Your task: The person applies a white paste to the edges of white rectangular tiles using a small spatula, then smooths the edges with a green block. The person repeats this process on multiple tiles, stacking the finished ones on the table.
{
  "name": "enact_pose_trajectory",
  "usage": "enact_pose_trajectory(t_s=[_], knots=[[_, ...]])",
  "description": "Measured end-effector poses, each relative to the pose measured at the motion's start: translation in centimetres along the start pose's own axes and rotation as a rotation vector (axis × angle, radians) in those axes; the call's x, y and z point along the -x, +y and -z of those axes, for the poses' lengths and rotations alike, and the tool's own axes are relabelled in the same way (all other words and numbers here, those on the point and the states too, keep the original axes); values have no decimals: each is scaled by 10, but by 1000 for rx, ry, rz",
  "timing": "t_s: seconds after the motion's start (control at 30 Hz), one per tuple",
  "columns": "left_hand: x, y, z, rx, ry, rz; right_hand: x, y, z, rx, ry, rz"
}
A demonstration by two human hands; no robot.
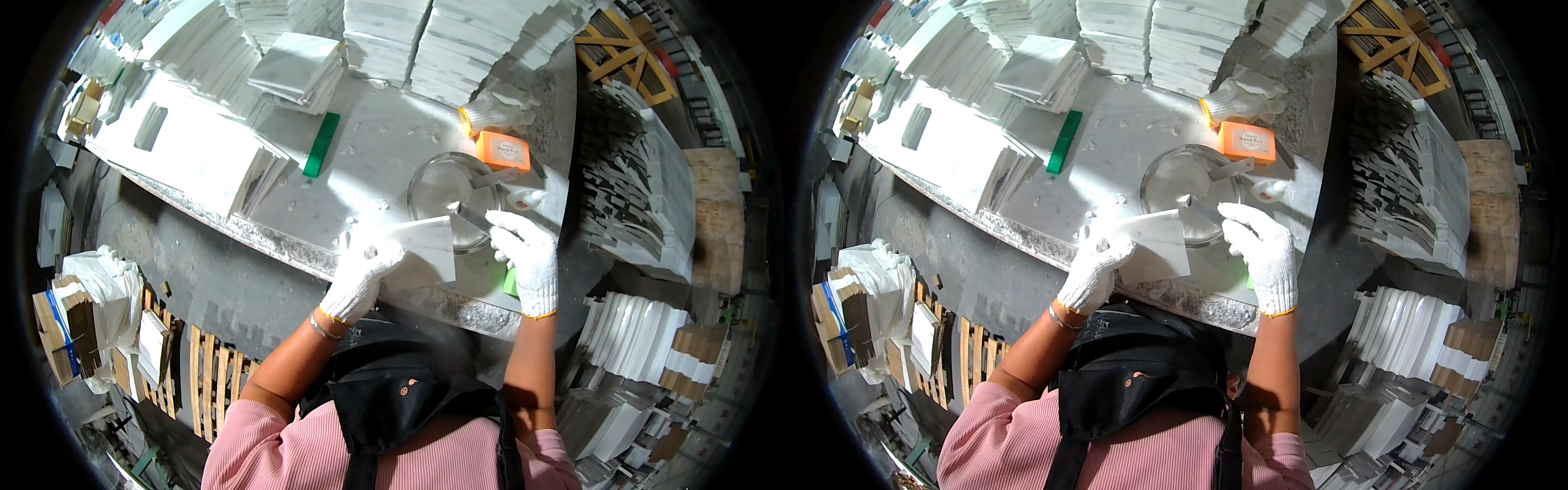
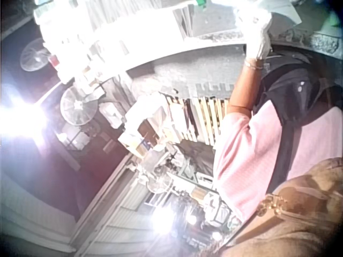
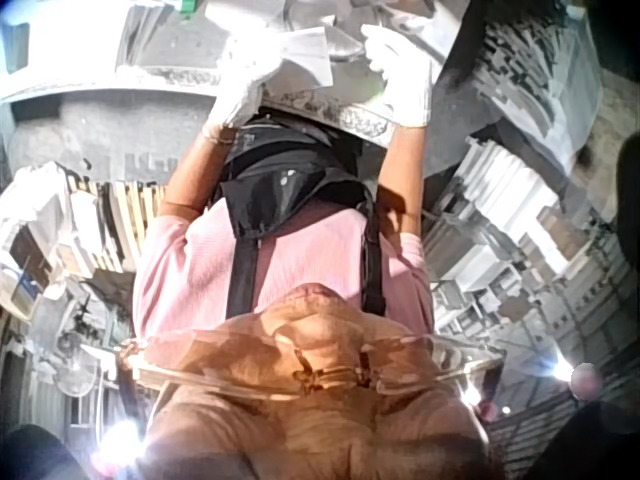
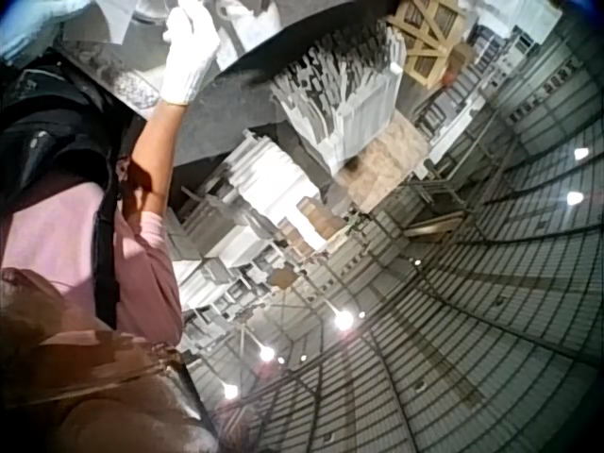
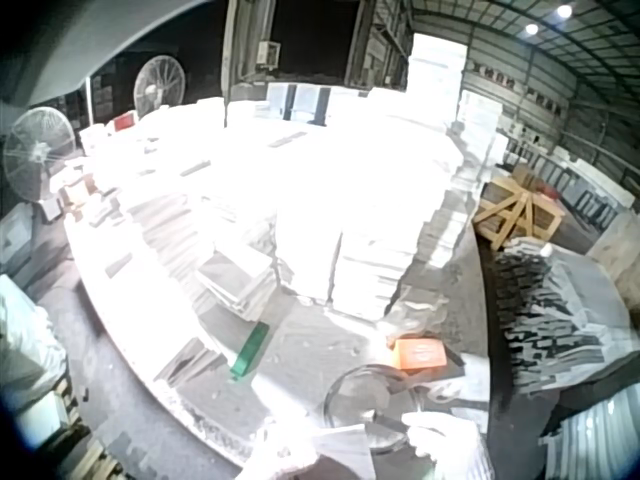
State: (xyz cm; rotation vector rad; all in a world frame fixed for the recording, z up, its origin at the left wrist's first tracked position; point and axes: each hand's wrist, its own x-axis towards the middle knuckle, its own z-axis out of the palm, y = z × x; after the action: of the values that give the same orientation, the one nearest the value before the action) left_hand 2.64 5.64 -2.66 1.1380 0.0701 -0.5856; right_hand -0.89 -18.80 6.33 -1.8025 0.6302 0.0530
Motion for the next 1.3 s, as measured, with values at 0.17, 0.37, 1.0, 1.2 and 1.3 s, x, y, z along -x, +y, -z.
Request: enact_pose_trajectory(t_s=[0.17, 0.37, 1.0, 1.2, 1.3], knots=[[-1, -3, 5, -3, -39, 42, 10, -4, 2, 0, -5, 102], [-1, -5, 3, 18, -12, 6, 15, -9, -1, 99, 11, 222], [-1, -3, 3, 95, -39, 16, 14, 0, -2, 3, -19, 98], [-1, -5, 6, 125, -20, 49, 18, 2, 6, 24, 6, 60], [0, -1, 4, 146, -24, 68, 16, 2, 8, 12, 52, 55]])
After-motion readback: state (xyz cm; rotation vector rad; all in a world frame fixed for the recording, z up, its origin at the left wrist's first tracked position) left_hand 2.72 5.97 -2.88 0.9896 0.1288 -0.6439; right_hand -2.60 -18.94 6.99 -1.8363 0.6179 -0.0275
